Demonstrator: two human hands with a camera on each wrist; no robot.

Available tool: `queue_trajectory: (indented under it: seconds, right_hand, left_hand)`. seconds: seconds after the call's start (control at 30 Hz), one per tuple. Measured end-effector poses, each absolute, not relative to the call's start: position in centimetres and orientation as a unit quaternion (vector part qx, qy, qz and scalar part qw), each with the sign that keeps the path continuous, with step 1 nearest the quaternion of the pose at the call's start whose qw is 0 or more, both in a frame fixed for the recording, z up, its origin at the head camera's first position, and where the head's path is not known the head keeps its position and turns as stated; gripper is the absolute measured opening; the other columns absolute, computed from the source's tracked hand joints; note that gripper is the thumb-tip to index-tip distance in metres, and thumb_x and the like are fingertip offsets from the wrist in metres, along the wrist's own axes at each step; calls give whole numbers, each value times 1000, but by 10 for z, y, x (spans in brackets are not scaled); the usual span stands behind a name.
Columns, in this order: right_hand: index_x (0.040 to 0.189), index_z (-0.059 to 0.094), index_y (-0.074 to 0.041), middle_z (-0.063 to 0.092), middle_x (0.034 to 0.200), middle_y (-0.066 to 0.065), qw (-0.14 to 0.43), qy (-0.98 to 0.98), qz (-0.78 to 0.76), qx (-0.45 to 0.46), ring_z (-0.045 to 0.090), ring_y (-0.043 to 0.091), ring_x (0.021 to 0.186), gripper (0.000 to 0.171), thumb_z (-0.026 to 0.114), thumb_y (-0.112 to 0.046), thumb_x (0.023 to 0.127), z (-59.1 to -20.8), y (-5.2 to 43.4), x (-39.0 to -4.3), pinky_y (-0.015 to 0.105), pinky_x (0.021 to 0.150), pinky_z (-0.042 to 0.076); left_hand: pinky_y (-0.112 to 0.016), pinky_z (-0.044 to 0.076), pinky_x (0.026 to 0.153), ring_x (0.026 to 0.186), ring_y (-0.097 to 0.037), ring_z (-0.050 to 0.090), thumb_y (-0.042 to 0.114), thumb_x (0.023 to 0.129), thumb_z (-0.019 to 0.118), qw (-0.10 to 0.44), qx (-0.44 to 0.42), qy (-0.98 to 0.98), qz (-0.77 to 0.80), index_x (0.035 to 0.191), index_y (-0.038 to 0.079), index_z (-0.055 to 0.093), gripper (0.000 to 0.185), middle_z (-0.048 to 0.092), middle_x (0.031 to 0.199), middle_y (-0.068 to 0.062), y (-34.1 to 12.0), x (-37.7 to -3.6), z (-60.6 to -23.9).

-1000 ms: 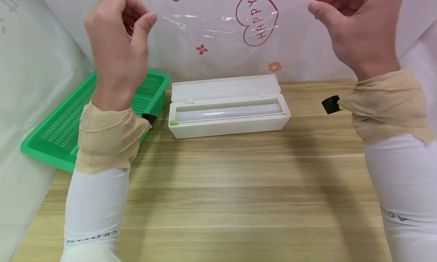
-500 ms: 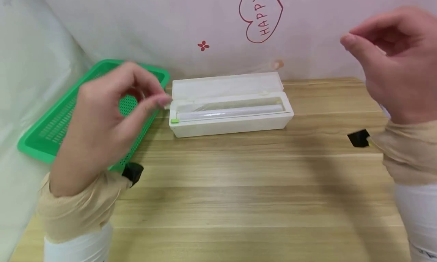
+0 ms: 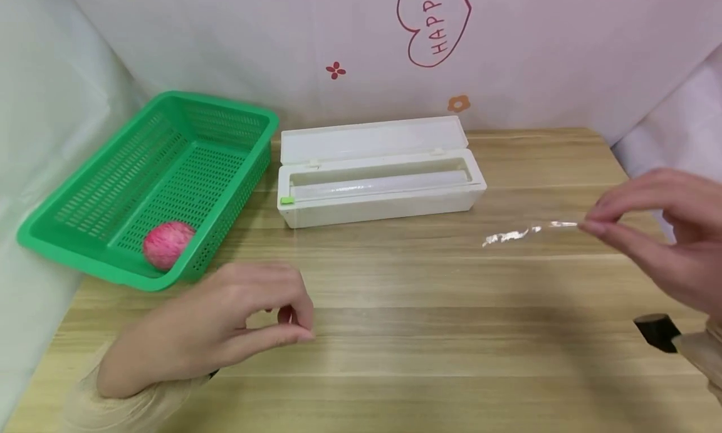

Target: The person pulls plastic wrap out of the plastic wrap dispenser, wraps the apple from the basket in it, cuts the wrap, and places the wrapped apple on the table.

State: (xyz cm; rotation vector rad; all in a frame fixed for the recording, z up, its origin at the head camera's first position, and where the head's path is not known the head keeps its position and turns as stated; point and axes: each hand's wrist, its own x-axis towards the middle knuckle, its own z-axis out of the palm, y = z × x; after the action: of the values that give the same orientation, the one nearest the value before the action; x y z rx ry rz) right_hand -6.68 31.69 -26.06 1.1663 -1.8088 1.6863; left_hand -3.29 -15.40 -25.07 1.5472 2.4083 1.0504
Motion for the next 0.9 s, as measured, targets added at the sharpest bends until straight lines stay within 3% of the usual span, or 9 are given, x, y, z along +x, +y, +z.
queue_trajectory:
  seconds: [0.17,0.27,0.43,0.53,0.6,0.77,0.9]
  right_hand:
    - [85,74,10,78,92,3,180,-757,466,421,71,2,95,31,78,-19,97,-269,318,-38,8,92,52]
    - [88,77,-6,75,89,-7,163,-803,384,426,66,-7,90,29,72,-32,101,-274,314,-26,6,84,50]
    - [100,74,-30,70,94,-19,75,-841,334,420,60,-11,87,3,74,-33,99,-300,317,-14,8,74,47]
    - [102,72,-41,67,96,-25,51,-859,300,411,58,-12,89,6,76,-38,98,-320,319,-12,8,77,46]
    - [99,72,-43,65,96,-27,56,-862,277,420,57,-10,91,1,73,-42,99,-333,317,-13,9,77,47]
    - [92,73,-39,62,93,-25,81,-857,225,457,53,-5,93,25,57,-51,106,-358,309,-19,11,71,47]
    - [90,72,-36,63,93,-26,78,-854,194,477,56,-4,89,30,53,-50,108,-368,304,-22,14,75,48]
  left_hand:
    - [-8,48,74,82,9,53,23,102,71,117,508,782,342,94,27,67,10,59,86,19,-152,-29,-273]
    - [-10,48,73,80,10,51,25,103,70,158,506,781,330,91,26,67,13,58,82,17,-149,-30,-289]
    - [-11,46,69,75,9,47,21,99,75,205,484,793,307,84,25,66,18,54,78,17,-144,-29,-313]
    - [-11,44,65,70,8,46,16,95,79,221,463,805,299,80,24,65,22,52,76,18,-142,-30,-322]
    - [-11,42,61,67,7,45,13,93,80,230,447,813,295,78,23,65,24,50,73,18,-142,-30,-327]
    - [-13,39,56,63,7,42,9,89,81,255,404,833,279,75,24,62,28,46,68,19,-142,-29,-335]
    - [-14,38,56,63,7,41,8,86,83,246,392,849,254,73,25,61,31,47,67,19,-141,-29,-339]
